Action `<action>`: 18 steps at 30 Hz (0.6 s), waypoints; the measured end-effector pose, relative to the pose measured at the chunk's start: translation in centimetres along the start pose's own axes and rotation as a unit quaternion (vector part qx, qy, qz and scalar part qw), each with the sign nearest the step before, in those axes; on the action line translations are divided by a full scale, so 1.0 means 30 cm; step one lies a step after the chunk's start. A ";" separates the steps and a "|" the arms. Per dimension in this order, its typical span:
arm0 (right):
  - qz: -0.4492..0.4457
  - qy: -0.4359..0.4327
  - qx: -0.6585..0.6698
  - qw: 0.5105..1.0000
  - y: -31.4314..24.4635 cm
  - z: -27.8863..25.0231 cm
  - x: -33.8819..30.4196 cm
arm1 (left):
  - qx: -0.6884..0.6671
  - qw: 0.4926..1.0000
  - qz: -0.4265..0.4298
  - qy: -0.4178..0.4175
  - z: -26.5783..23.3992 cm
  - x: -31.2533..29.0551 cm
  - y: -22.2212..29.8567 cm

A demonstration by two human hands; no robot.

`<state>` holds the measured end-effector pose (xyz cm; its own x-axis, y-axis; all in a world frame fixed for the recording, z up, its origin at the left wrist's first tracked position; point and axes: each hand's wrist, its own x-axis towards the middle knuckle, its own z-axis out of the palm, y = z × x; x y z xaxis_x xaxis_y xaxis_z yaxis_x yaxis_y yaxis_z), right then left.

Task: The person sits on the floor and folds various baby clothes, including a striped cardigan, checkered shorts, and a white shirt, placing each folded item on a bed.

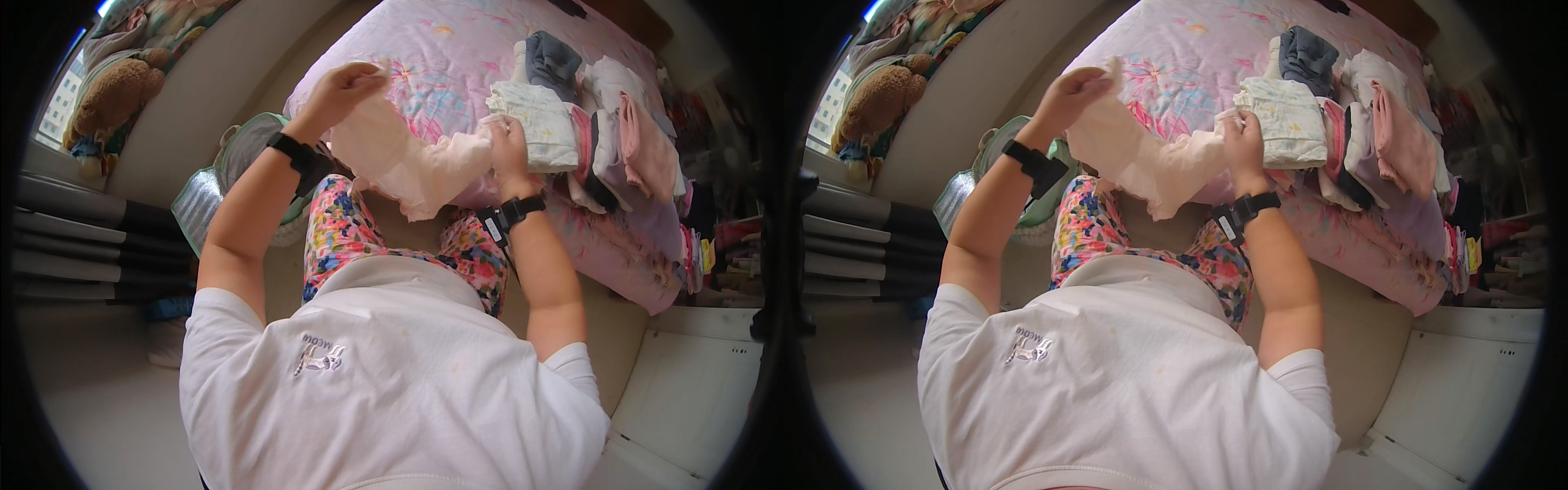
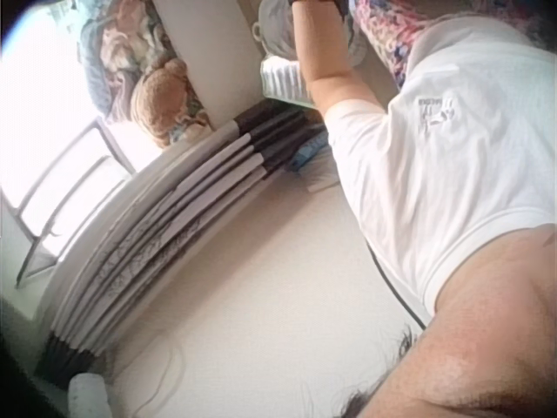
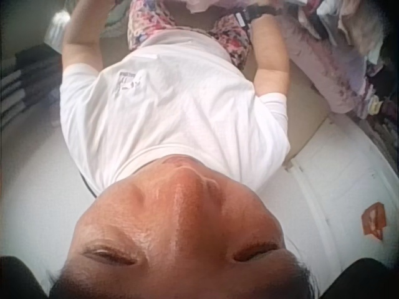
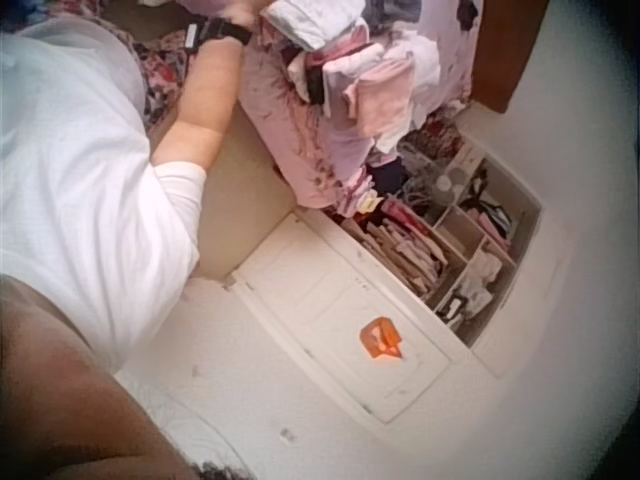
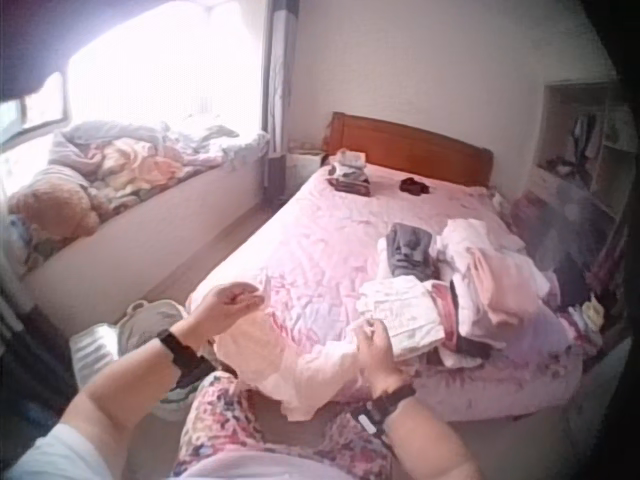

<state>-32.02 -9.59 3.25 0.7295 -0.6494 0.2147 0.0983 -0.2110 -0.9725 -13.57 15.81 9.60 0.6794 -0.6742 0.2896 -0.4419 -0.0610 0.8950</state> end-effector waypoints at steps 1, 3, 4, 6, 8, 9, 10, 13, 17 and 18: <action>0.027 -0.011 -0.018 0.999 -0.018 0.028 -0.016 | 0.038 0.998 0.046 0.000 0.038 0.002 0.035; -0.016 -0.149 -0.115 0.982 -0.067 0.051 -0.066 | 0.008 0.996 0.071 -0.056 0.115 0.007 0.101; -0.057 -0.218 -0.148 0.963 -0.088 0.071 -0.088 | -0.023 0.994 0.069 -0.087 0.151 0.011 0.130; -0.047 -0.294 -0.087 0.951 -0.112 0.141 -0.118 | -0.033 0.983 0.105 -0.148 0.206 0.010 0.172; -0.054 -0.318 -0.047 0.945 -0.124 0.171 -0.130 | 0.044 0.972 0.168 -0.156 0.242 0.015 0.182; -0.047 -0.300 -0.047 0.952 -0.125 0.179 -0.130 | 0.051 0.968 0.204 -0.139 0.255 0.010 0.168; -0.019 -0.274 -0.060 0.960 -0.125 0.183 -0.127 | 0.053 0.960 0.246 -0.121 0.268 0.005 0.142; -0.048 -0.195 0.037 0.979 -0.131 0.174 -0.112 | 0.030 0.989 0.141 0.020 0.256 -0.045 -0.018; -0.026 -0.132 0.057 0.989 -0.183 0.118 -0.101 | -0.071 0.989 -0.080 0.104 0.211 -0.117 -0.288; -0.014 -0.118 0.073 0.990 -0.201 0.111 -0.096 | -0.054 0.988 -0.131 0.067 0.201 -0.144 -0.332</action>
<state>-32.45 -4.00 8.18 0.8615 -0.4515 0.2321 0.2058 -0.1073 -0.9727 -15.64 14.87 -2.61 0.8369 -0.5418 0.0782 -0.1798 -0.1370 0.9741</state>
